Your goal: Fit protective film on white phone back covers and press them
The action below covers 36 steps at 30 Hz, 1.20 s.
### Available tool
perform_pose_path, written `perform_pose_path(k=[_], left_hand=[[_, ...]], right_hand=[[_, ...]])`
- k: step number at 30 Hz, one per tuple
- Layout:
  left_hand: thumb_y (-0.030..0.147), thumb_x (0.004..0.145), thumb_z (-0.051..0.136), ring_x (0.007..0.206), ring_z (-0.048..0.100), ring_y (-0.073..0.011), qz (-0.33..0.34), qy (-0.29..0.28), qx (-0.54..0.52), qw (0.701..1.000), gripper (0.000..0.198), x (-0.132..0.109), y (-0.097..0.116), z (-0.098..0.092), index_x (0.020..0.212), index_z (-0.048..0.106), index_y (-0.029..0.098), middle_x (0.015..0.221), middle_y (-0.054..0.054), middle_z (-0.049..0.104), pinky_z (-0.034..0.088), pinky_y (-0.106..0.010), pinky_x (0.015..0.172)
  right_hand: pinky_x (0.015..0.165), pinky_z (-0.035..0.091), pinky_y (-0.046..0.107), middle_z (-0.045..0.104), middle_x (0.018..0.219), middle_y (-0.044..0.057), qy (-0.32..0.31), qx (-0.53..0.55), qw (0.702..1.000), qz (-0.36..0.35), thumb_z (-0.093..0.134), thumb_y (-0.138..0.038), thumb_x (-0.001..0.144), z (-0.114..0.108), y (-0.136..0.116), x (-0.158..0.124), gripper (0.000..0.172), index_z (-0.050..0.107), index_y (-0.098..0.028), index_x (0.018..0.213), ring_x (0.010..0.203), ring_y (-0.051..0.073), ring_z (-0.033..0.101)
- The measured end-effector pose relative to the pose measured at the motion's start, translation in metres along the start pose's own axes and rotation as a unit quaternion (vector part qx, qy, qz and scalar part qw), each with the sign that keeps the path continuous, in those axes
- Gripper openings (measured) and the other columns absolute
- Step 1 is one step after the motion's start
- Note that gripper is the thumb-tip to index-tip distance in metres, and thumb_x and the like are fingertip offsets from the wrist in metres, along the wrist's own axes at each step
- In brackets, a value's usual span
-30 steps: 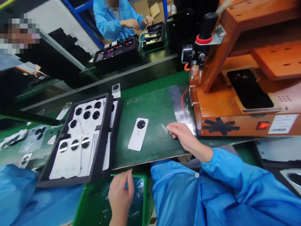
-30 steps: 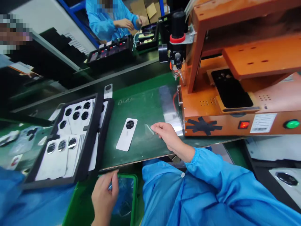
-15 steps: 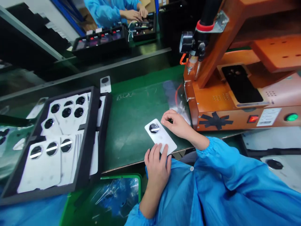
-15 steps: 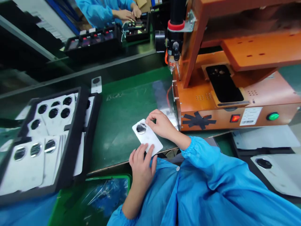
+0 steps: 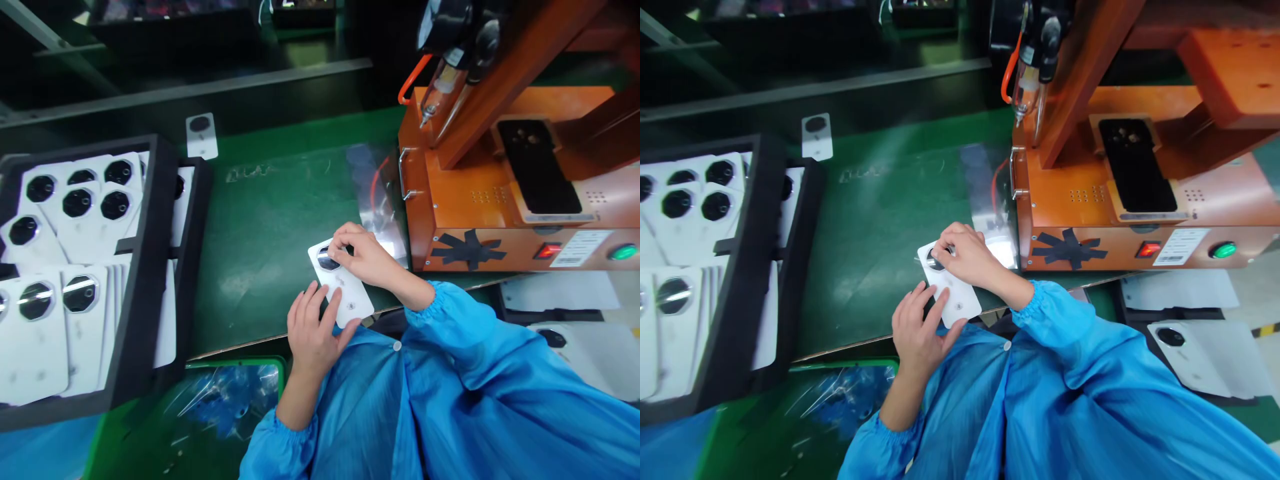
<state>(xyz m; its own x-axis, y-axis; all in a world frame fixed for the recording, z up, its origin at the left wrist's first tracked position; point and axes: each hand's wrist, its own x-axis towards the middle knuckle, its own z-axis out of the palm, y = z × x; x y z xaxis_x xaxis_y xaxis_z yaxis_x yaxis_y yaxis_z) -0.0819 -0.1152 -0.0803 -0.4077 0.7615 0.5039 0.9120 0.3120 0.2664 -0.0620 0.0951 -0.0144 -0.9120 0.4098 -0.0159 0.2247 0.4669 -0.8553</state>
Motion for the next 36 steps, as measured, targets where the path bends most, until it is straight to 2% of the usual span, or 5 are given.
perform_pose_path(k=[8, 13, 20, 25, 36], left_hand=[[0.053, 0.081, 0.077, 0.131, 0.058, -0.0332, 0.003, 0.016, 0.012, 1.000, 0.060, 0.002, -0.001, 0.001, 0.130, 0.066, 0.019, 0.128, -0.016, 0.067, 0.040, -0.047, 0.113], [0.053, 0.082, 0.076, 0.130, 0.059, -0.0327, 0.011, 0.021, 0.015, 1.000, 0.060, 0.003, -0.001, 0.000, 0.130, 0.066, 0.019, 0.127, -0.016, 0.068, 0.041, -0.046, 0.112], [0.052, 0.080, 0.078, 0.127, 0.061, -0.0333, 0.016, 0.022, 0.023, 0.999, 0.058, 0.002, -0.001, 0.001, 0.127, 0.067, 0.019, 0.126, -0.016, 0.068, 0.043, -0.046, 0.110], [0.052, 0.080, 0.079, 0.127, 0.061, -0.0335, 0.020, 0.026, 0.023, 0.999, 0.059, 0.002, -0.001, 0.001, 0.127, 0.068, 0.019, 0.125, -0.016, 0.069, 0.044, -0.047, 0.109], [0.052, 0.079, 0.079, 0.127, 0.061, -0.0334, 0.014, 0.021, 0.022, 0.999, 0.060, 0.001, -0.001, 0.001, 0.128, 0.067, 0.019, 0.126, -0.016, 0.068, 0.043, -0.047, 0.110]], right_hand=[[0.096, 0.033, 0.040, 0.065, 0.104, 0.003, -0.024, -0.033, 0.999, 0.013, 0.063, -0.021, 0.092, -0.003, -0.015, -0.006, 0.013, 0.067, -0.019, 0.079, 0.105, 0.021, 0.056], [0.094, 0.032, 0.038, 0.064, 0.106, 0.003, -0.017, -0.050, 0.998, -0.017, 0.062, -0.021, 0.093, -0.006, -0.021, -0.010, 0.013, 0.067, -0.019, 0.081, 0.106, 0.020, 0.055], [0.086, 0.029, 0.036, 0.064, 0.104, 0.005, -0.002, -0.139, 0.990, 0.008, 0.061, -0.020, 0.093, 0.000, -0.005, 0.000, 0.014, 0.068, -0.019, 0.080, 0.102, 0.022, 0.054], [0.084, 0.029, 0.037, 0.064, 0.106, 0.005, 0.032, -0.161, 0.986, -0.010, 0.060, -0.020, 0.093, 0.003, 0.000, 0.004, 0.016, 0.068, -0.019, 0.080, 0.101, 0.022, 0.053], [0.084, 0.029, 0.038, 0.064, 0.106, 0.006, 0.039, -0.172, 0.984, 0.000, 0.059, -0.021, 0.094, 0.003, 0.003, 0.006, 0.016, 0.067, -0.019, 0.080, 0.102, 0.023, 0.053]])
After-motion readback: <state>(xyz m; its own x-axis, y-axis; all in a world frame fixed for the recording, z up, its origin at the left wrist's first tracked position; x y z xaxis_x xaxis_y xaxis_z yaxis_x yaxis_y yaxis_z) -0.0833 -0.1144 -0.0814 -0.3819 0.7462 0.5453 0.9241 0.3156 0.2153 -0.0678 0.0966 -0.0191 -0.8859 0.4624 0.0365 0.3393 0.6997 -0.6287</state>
